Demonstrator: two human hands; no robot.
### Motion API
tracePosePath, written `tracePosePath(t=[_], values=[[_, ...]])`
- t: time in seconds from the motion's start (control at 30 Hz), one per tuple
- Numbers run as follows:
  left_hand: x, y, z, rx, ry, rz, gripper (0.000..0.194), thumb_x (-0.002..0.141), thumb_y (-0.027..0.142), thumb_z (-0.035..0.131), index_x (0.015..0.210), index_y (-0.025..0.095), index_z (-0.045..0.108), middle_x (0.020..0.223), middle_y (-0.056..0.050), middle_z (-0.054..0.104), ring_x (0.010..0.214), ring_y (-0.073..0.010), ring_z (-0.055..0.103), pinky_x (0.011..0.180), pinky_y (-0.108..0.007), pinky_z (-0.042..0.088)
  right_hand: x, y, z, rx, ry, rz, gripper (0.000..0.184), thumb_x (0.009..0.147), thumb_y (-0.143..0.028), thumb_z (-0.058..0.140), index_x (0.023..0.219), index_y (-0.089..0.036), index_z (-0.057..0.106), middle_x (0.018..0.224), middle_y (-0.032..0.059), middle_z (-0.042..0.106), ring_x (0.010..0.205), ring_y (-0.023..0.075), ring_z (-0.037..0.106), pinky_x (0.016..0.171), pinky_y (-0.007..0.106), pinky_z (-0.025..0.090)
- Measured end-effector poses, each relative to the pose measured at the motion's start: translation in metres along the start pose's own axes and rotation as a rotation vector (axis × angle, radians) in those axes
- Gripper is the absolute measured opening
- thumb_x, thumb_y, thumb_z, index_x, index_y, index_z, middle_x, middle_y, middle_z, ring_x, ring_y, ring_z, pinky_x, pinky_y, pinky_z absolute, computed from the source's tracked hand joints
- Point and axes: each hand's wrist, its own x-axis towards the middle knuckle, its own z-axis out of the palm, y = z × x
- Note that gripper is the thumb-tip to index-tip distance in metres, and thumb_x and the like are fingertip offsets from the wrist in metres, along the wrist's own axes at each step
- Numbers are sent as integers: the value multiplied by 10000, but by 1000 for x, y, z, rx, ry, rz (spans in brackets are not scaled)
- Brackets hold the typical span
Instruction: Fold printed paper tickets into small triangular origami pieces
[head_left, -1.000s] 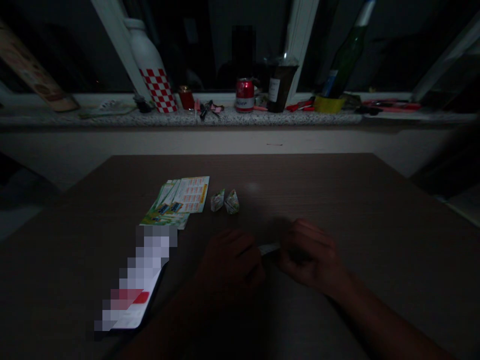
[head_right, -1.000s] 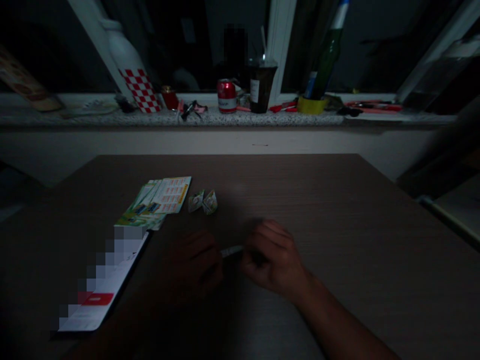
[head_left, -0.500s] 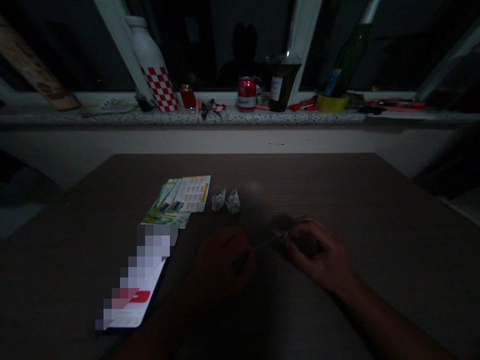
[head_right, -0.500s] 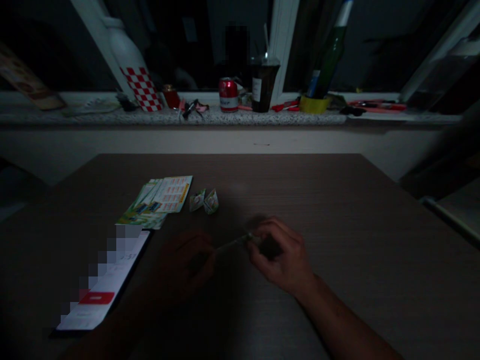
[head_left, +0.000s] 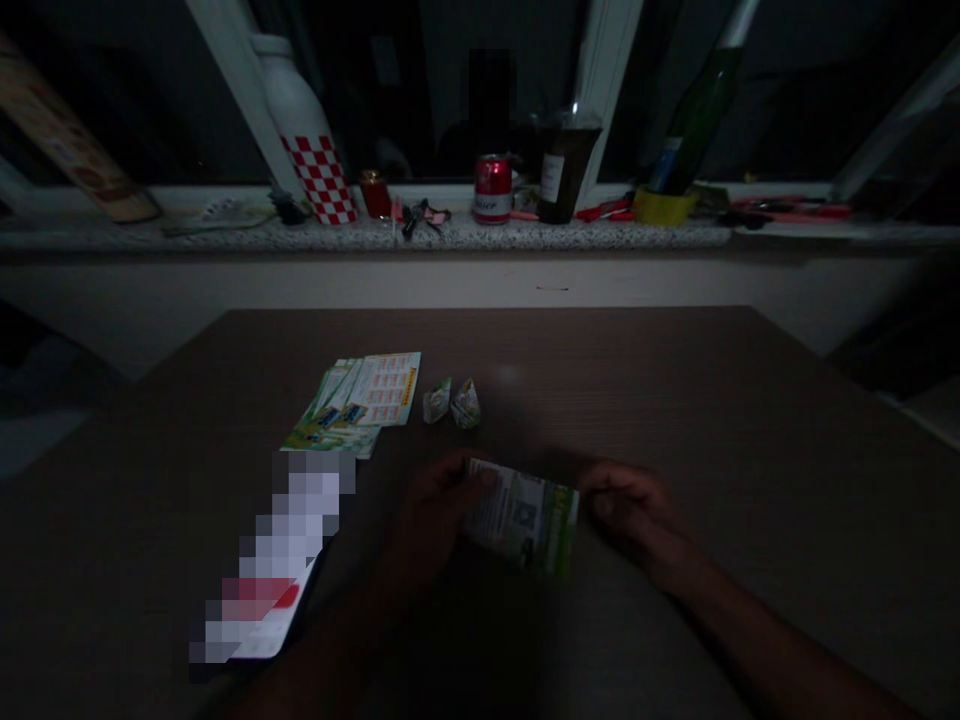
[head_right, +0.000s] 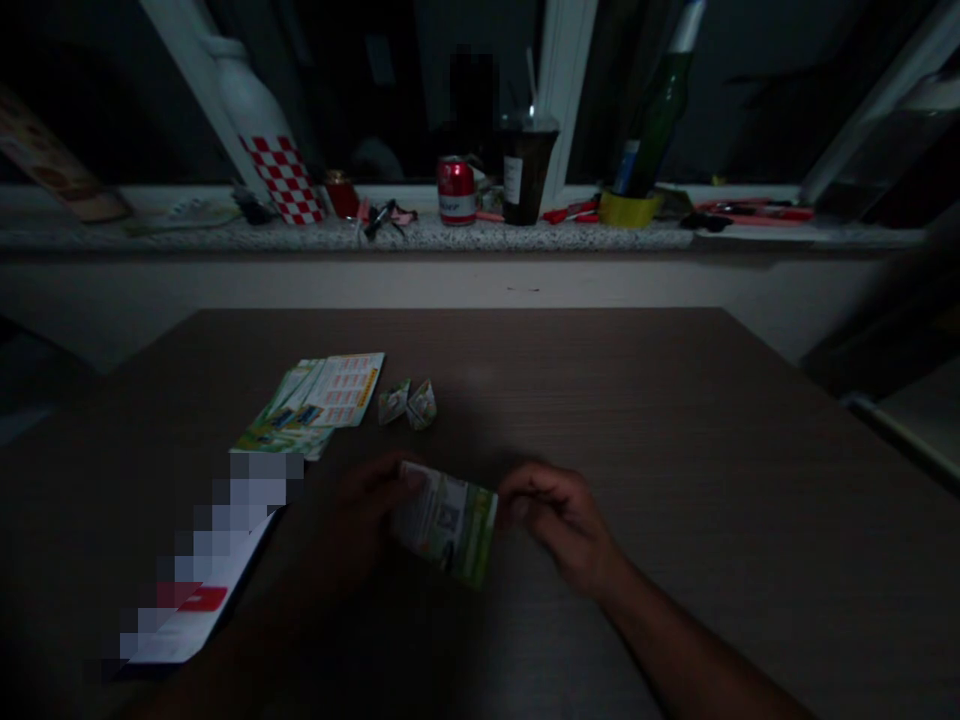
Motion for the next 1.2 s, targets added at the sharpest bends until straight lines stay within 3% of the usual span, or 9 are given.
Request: tracePosePath(t=[0.07, 0.17, 0.23, 0.37, 0.5, 0.73, 0.87, 1.2], values=[[1, -2, 2, -66, -34, -84, 167, 642, 288, 694, 686, 154, 604, 582, 31, 597, 505, -106, 537, 501, -206, 422, -1, -1, 2, 75, -87, 39, 177, 876, -315, 596, 1012, -225, 663, 795, 23, 669, 713, 140, 621, 629, 224, 484], [-1, -5, 5, -49, -83, -139, 126, 627, 245, 686, 629, 144, 611, 544, 34, 574, 484, -91, 509, 490, -193, 388, -1, -4, 7, 79, -252, 32, 410, 822, -218, 669, 1219, -272, 580, 963, 43, 685, 880, 167, 649, 756, 262, 504], [-2, -7, 7, -21, -140, -147, 125, 632, 248, 677, 611, 142, 614, 529, 35, 564, 473, -87, 492, 479, -190, 366, -2, -5, 11, 22, -314, -17, 407, 777, -173, 711, 1164, -263, 627, 993, 53, 688, 913, 176, 651, 797, 277, 497], [-3, -7, 7, 37, -182, -119, 136, 663, 275, 666, 636, 147, 629, 540, 37, 545, 484, -84, 466, 482, -193, 340, 0, -5, 13, -36, -332, -83, 174, 803, -179, 682, 974, -202, 707, 899, 63, 675, 818, 163, 633, 728, 276, 489], [-4, 0, 5, 167, -146, -14, 132, 712, 274, 637, 723, 148, 678, 615, 20, 582, 566, -104, 496, 529, -205, 363, 2, -7, 12, -64, -294, -71, 51, 822, -201, 676, 828, -160, 705, 915, 83, 655, 845, 177, 623, 756, 307, 484], [-10, 0, 6, 276, -181, 128, 206, 792, 341, 592, 769, 151, 667, 628, 25, 570, 585, -105, 491, 538, -202, 367, 4, -8, 12, -162, -137, -62, 90, 767, -163, 724, 714, -162, 651, 796, 55, 672, 721, 153, 631, 653, 267, 491], [-13, 0, 6, 341, -240, 133, 208, 721, 318, 699, 830, 147, 653, 733, -6, 630, 678, -145, 567, 604, -231, 428, 4, -6, 12, -214, -71, -93, 81, 749, -155, 731, 737, -170, 652, 765, 45, 682, 692, 146, 634, 628, 257, 495], [-13, -1, 5, 466, -119, 270, 113, 775, 284, 661, 791, 172, 674, 744, -14, 664, 710, -155, 607, 652, -245, 468, 0, -8, 10, -183, 30, 29, 236, 711, -213, 765, 925, -192, 668, 800, 33, 728, 704, 155, 680, 625, 248, 546]])
